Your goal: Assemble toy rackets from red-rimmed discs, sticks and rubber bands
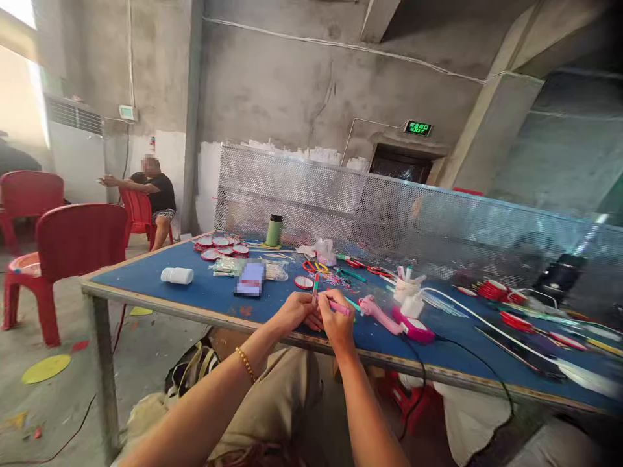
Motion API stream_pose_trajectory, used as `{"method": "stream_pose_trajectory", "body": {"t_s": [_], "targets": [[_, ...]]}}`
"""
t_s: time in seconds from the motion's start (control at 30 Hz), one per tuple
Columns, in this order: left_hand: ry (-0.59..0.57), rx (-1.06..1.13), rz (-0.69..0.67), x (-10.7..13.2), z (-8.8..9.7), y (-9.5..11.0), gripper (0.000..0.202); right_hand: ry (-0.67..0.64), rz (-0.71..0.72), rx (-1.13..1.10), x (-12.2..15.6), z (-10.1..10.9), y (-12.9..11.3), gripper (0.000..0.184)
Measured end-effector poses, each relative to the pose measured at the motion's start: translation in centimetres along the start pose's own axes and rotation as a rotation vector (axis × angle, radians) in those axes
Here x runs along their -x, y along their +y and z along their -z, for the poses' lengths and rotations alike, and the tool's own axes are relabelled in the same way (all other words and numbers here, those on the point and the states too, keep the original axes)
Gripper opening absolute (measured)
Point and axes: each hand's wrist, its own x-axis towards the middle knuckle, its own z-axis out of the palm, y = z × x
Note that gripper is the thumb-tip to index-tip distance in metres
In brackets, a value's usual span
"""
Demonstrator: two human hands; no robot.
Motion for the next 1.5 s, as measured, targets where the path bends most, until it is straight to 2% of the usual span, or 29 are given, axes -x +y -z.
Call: {"method": "stream_pose_trajectory", "body": {"t_s": [0.27,0.5,0.83,1.07,1.3,1.5], "targets": [[0.001,0.006,-0.014,0.20,-0.10,0.07,0.030,-0.028,-0.011,-0.016,0.18,-0.27,0.04,0.035],[-0.009,0.013,-0.016,0.31,-0.02,0.17,0.027,0.020,-0.060,-0.029,0.21,-0.24,0.13,0.034],[0.006,0.010,-0.014,0.35,-0.10,0.28,0.028,-0.019,-0.039,-0.039,0.19,-0.35,-0.04,0.035],[-0.001,0.012,-0.006,0.27,-0.02,0.26,0.027,0.015,-0.039,-0.031,0.13,-0.18,-0.05,0.034],[0.005,0.008,-0.012,0.35,-0.10,0.38,0.028,-0.016,-0.014,-0.039,0.08,-0.34,-0.18,0.035],[0.000,0.012,-0.019,0.44,-0.12,0.37,0.029,0.025,-0.019,-0.008,0.20,-0.39,0.21,0.035]]}}
